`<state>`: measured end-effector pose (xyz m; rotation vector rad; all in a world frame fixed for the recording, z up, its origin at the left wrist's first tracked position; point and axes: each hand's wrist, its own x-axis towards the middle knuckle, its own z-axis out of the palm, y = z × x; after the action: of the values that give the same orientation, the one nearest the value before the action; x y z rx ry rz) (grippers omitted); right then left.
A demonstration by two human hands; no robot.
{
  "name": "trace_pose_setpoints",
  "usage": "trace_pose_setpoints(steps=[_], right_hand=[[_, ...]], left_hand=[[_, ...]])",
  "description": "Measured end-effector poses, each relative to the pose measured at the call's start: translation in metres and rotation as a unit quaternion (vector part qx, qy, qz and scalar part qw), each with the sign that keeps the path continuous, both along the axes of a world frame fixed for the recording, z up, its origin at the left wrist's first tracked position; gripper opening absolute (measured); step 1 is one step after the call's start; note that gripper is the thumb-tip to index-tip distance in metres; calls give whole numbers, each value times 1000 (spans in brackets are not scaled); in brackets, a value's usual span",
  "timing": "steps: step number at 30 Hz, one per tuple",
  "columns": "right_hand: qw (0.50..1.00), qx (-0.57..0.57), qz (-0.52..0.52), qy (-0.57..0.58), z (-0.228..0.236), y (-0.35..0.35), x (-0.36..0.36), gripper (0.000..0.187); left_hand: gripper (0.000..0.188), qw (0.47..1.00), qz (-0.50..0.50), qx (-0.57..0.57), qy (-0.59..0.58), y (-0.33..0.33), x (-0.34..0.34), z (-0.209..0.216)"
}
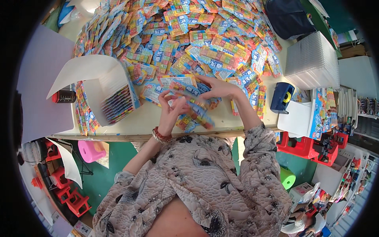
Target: Organizing snack sachets into stacks and packing them into cardboard boxes.
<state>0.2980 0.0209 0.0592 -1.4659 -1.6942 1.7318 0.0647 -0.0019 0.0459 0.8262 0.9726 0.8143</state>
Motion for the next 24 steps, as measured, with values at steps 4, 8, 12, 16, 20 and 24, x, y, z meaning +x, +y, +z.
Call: trace_pose_setpoints(steps=[4,8,12,16,20,24], right_hand=[[999,14,-30,-10,-5,-10,0,80],[939,-160,-202,229,-14,-15,2,84],[989,62,-28,-134,21,-21,-25,91],[988,49,-122,-81,6,-25,-26,96],[981,137,-104,-95,-6,-25,-26,93],[990,123,-50,-39,4,-24,-27,89]], left_hand=[[60,993,-71,84,-36,-7,-16,-27],[58,964,-179,191,54,-5,-26,-56],[61,935,-161,283,141,-8,-25,-40],[76,796,-188,461,344,-2,-30,-25],[88,692,-201,519,460,6,-39,-18],[98,701,-111,545,447,13,-39,-21]])
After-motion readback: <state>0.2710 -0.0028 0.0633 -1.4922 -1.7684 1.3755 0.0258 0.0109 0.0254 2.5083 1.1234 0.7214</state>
